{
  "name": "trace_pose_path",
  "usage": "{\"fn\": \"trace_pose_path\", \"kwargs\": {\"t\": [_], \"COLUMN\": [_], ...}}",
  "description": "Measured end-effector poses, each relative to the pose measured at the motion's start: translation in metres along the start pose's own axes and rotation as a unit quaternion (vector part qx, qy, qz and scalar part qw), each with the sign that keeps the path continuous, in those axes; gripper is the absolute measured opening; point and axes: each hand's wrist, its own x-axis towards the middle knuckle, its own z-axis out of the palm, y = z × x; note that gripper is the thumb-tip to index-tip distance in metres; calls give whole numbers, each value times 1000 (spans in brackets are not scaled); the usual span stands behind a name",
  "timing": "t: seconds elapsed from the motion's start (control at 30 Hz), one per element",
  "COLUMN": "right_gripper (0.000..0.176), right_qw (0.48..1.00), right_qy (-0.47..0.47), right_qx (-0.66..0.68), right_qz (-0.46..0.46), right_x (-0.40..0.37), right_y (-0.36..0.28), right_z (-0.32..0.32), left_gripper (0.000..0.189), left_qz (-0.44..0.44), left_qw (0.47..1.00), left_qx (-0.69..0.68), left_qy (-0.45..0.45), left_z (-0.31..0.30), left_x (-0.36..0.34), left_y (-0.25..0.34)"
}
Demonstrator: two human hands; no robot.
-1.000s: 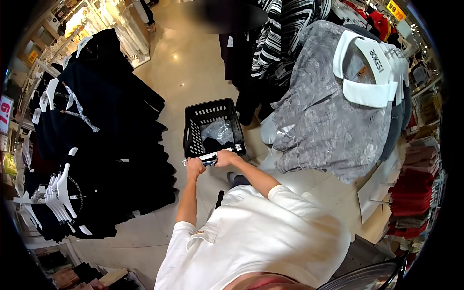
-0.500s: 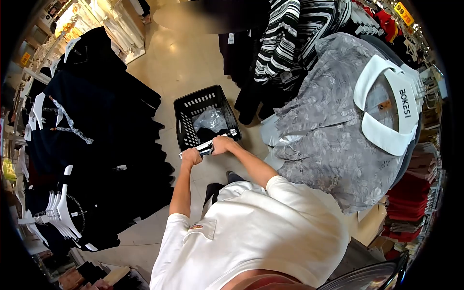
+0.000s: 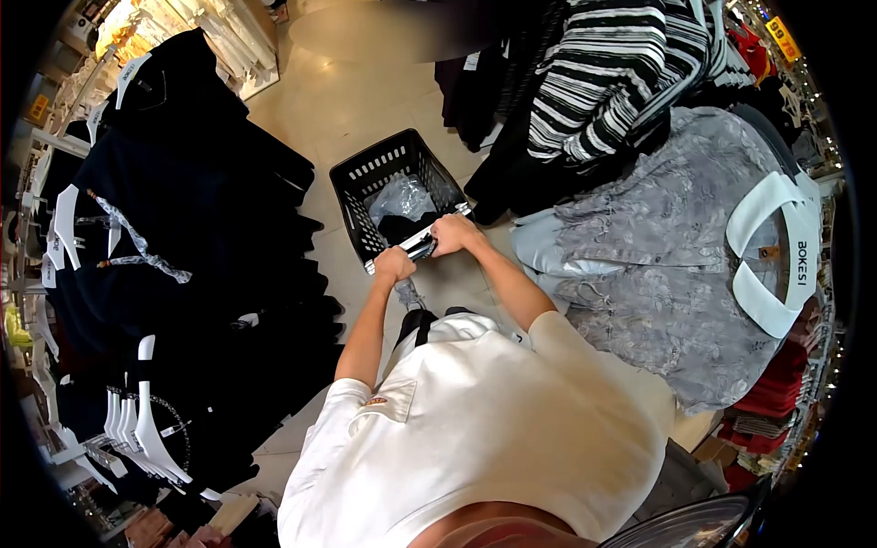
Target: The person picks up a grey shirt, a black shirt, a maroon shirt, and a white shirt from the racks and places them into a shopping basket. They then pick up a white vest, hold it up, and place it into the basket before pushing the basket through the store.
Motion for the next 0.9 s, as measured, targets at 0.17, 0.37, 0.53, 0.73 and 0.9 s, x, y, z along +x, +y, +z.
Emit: {"fn": "trace_pose_path", "kwargs": {"t": [0.17, 0.37, 0.53, 0.73, 0.9], "right_gripper": [36, 37, 40, 39, 38], "right_qw": [1000, 997, 997, 993, 992], "right_qy": [-11, -47, 20, 46, 64], "right_qx": [-2, -23, 0, 11, 11], "right_qz": [22, 61, 69, 112, 112], "right_x": [26, 52, 65, 77, 86], "right_y": [-5, -15, -29, -49, -62], "right_z": [-3, -3, -1, 8, 10], "left_gripper": [33, 27, 22, 24, 25], "left_qz": [25, 17, 57, 91, 127], "left_qw": [1000, 998, 995, 994, 988], "left_qx": [0, -30, -23, 28, 69], "left_qy": [16, 44, 76, 60, 59], "left_z": [-11, -34, -41, -58, -70], "left_x": [14, 20, 35, 48, 59], "left_y": [-14, -28, -52, -76, -92]}}
